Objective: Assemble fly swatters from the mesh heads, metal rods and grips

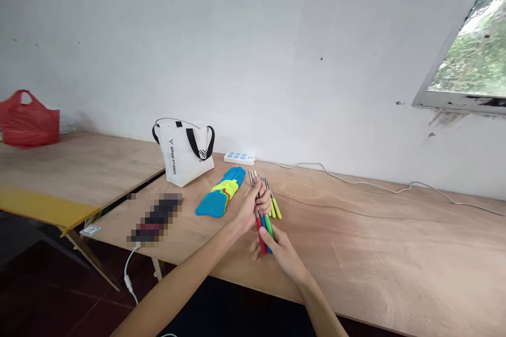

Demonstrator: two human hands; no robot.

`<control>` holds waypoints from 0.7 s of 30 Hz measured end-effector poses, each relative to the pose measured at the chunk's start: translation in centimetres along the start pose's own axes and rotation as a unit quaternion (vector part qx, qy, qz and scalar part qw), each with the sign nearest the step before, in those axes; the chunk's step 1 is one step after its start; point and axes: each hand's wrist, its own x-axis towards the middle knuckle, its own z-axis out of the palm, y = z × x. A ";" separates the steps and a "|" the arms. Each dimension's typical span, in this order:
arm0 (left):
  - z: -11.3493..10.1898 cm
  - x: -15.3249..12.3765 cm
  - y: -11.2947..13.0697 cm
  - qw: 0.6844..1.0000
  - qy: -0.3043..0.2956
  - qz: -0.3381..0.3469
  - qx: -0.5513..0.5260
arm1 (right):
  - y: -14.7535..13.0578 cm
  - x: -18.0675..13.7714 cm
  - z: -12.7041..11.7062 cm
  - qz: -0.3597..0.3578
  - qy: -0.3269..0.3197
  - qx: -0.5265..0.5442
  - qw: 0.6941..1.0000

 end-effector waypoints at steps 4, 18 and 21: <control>0.2 -0.3 0.5 0.999 0.025 -0.026 -0.010 | 0.7 0.1 2.1 0.029 0.042 0.082 0.995; -2.9 1.5 -2.0 0.975 0.138 -0.167 -0.050 | 0.5 -1.4 5.5 0.115 0.140 0.154 0.971; -2.8 1.9 -2.7 0.972 0.131 -0.186 -0.057 | 0.3 -1.8 5.2 0.125 0.155 0.160 0.967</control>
